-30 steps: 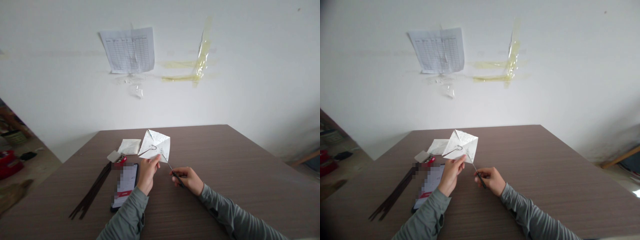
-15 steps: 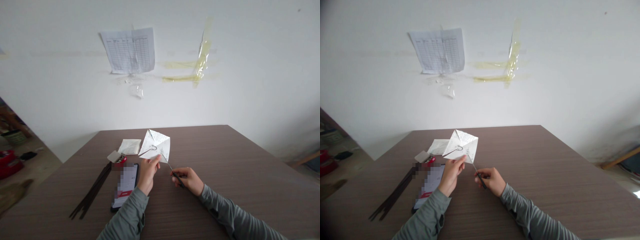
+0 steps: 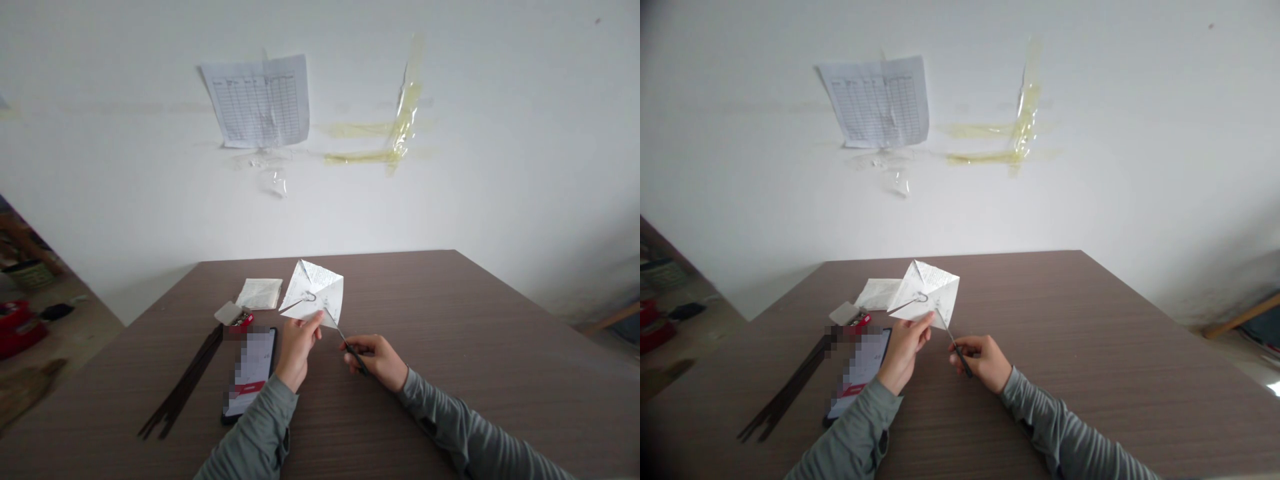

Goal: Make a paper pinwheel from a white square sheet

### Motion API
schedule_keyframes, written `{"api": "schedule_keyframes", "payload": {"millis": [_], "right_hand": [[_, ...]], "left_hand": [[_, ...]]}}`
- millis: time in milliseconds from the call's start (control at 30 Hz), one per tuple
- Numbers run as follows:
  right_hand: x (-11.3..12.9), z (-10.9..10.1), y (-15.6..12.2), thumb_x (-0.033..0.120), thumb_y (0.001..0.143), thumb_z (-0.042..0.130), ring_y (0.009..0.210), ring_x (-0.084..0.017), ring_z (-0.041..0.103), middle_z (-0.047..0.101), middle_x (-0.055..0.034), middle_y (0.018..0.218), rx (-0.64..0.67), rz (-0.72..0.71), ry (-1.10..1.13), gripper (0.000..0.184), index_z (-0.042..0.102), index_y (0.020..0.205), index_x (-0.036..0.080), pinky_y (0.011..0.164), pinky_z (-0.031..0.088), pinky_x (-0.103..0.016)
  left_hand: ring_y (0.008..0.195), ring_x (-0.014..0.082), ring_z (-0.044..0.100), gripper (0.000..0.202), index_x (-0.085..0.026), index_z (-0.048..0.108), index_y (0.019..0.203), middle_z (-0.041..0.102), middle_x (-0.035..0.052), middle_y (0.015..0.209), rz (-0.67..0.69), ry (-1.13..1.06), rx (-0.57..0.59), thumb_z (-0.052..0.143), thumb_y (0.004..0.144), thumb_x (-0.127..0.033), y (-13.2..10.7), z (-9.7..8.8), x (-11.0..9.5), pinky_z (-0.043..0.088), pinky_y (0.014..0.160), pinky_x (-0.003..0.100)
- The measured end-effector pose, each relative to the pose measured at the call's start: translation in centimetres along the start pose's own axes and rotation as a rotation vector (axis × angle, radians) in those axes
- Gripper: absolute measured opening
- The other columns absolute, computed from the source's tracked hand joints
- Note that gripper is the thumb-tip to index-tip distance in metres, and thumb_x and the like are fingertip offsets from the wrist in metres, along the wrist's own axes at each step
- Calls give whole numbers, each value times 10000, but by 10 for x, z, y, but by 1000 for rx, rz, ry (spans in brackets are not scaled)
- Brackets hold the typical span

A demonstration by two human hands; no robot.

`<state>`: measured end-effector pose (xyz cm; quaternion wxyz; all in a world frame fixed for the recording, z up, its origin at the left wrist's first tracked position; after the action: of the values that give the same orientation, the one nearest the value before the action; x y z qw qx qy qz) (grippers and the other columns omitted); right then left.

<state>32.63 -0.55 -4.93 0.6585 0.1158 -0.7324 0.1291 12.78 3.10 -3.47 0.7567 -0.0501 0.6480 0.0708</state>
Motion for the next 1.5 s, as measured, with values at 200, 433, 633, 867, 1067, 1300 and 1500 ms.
{"api": "schedule_keyframes", "payload": {"millis": [200,433,633,867,1067,1300,1500], "right_hand": [[-3,-1,2,936,666,1081,674,-289,661,753,-77,677,1,-23,0,773,912,948,236,697,600,-478],[-7,-1,4,942,663,1083,660,-257,626,757,-50,668,4,-20,11,765,907,938,251,705,582,-456],[-5,0,3,940,674,1068,672,-275,637,740,-55,679,5,-13,-6,768,906,961,246,705,573,-466],[-4,0,3,882,656,1090,724,-330,700,766,-88,717,8,-7,0,740,922,1003,251,727,610,-501],[-6,-1,3,878,688,1095,721,-328,723,785,-102,713,-3,-25,12,748,937,1006,220,726,654,-489],[-5,0,2,889,671,1085,681,-313,664,754,-80,696,1,-9,3,705,896,936,263,734,599,-518],[-6,1,4,885,685,1068,673,-274,619,736,-63,677,2,-12,23,713,879,949,251,724,560,-488]], "left_hand": [[481,75,369,680,-241,637,506,551,-16,492,-13,-6,-11,1117,607,-712,-1,-1,-1,160,548,279],[484,73,358,678,-245,627,511,557,-17,497,-25,-6,-15,1098,590,-727,-1,0,-1,158,550,273],[483,73,371,701,-250,620,535,555,-28,510,-24,1,-13,1108,593,-749,0,0,1,172,547,270],[477,83,379,730,-257,605,536,547,-33,505,-9,8,9,1126,635,-759,3,0,6,174,542,275],[476,86,364,706,-255,614,486,494,-32,473,-14,19,4,1105,632,-740,3,-1,7,159,551,284],[490,92,370,703,-255,625,484,516,-23,489,-11,24,8,1108,645,-740,1,-1,4,169,556,290],[488,85,360,700,-256,613,461,468,-37,478,-19,44,-2,1076,644,-748,0,-1,4,161,561,281]]}}
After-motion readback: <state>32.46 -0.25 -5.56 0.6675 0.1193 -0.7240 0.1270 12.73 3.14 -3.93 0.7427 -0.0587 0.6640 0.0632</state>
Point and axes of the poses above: each hand's wrist, its own y-axis towards the middle knuckle, its own z-axis out of the palm, x = y × z, the point moved 9 cm from there along y, towards the middle knuckle
